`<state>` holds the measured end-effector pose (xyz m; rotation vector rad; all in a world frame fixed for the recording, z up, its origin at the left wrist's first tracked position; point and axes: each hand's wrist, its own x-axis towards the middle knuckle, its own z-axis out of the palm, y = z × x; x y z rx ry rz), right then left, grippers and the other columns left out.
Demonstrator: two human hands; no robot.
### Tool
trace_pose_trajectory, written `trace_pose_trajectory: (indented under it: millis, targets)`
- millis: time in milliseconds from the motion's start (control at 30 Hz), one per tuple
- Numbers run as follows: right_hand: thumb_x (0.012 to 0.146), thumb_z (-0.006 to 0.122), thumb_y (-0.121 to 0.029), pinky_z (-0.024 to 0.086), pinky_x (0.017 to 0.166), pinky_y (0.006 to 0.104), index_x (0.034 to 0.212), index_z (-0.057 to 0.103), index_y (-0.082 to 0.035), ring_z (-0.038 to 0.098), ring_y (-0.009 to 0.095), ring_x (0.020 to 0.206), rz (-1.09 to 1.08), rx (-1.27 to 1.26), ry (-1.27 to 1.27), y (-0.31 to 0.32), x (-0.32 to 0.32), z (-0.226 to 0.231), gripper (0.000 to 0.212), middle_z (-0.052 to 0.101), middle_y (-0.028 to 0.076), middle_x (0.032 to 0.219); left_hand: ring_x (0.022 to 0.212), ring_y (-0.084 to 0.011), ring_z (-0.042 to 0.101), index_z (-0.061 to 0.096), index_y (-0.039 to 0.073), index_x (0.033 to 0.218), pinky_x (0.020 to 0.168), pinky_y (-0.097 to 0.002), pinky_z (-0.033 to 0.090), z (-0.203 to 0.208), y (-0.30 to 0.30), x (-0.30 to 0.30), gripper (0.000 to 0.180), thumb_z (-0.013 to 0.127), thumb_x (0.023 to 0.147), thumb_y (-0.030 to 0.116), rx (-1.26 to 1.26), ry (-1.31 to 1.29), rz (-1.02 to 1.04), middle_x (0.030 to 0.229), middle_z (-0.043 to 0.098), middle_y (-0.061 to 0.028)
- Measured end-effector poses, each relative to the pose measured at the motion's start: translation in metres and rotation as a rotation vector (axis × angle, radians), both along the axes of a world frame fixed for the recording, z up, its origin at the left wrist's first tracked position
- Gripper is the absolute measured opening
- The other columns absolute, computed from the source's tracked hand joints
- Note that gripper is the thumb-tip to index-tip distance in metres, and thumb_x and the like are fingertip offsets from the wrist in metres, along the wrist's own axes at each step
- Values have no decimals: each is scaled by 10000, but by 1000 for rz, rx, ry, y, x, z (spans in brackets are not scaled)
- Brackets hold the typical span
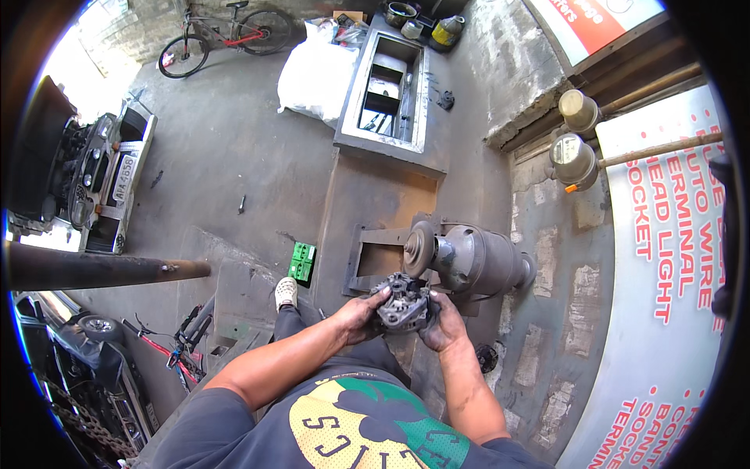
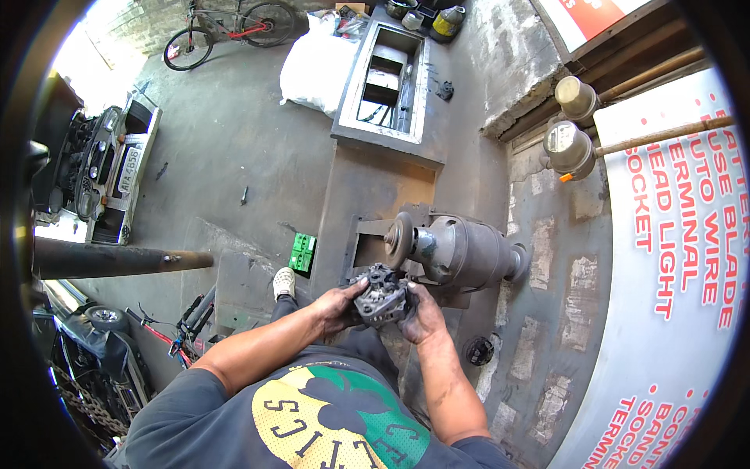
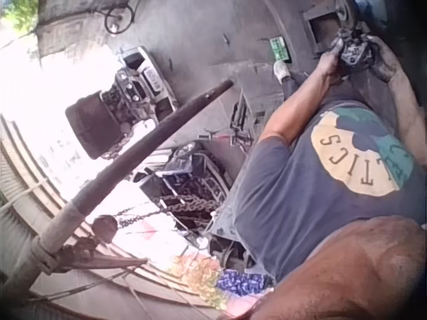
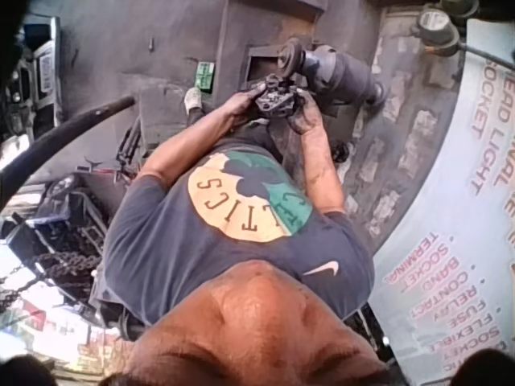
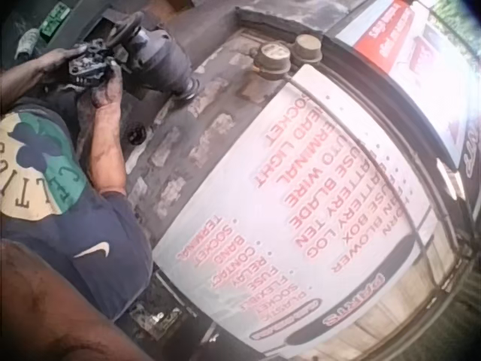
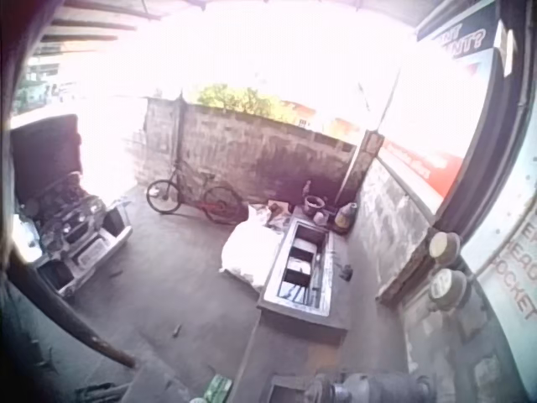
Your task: The person disassembles a metal component on a workbench, then carries it to a bench grinder. They hold the part against the spinning wheel to grind its surfaces, rotating it to treat different sides. The person repeats this process with another metal part.
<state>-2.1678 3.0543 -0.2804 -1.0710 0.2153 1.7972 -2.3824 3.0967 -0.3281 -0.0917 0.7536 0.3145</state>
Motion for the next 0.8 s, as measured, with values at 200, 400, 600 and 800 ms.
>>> trace_pose_trajectory:
  millis: [200,400,600,800]
  targets:
    - [962,707,-197,565,1079,473,1319,662,17,719,302,1166,30,73,106,-19,9,-9,418,749,167,1259,1244,-287,687,594,-9,1431,1109,-481,535,-2,-5,-9,497,668,1071,325,188,-47,-75,1347,706,-134]
    - [985,718,-161,526,1141,464,1375,629,30,695,306,1227,-93,123,34,-33,3,-2,444,720,182,1325,1322,-251,636,516,110,1539,1145,-463,495,-22,-14,-1,746,863,910,310,322,-180,-26,1430,670,-77]
    - [1077,585,-178,531,1087,508,1236,686,-16,713,301,1126,-219,-13,-39,7,-9,-30,248,748,148,1218,1267,-260,657,631,102,1414,1121,-462,486,-42,36,-2,521,663,1049,472,115,-113,-179,1378,707,-101]
    - [1091,544,-200,527,1084,547,1233,680,-4,718,332,1097,-281,-83,-30,18,-4,-44,278,750,162,1210,1191,-229,674,694,123,1324,1065,-407,512,-32,42,4,481,651,1049,515,105,-119,-157,1315,738,-74]
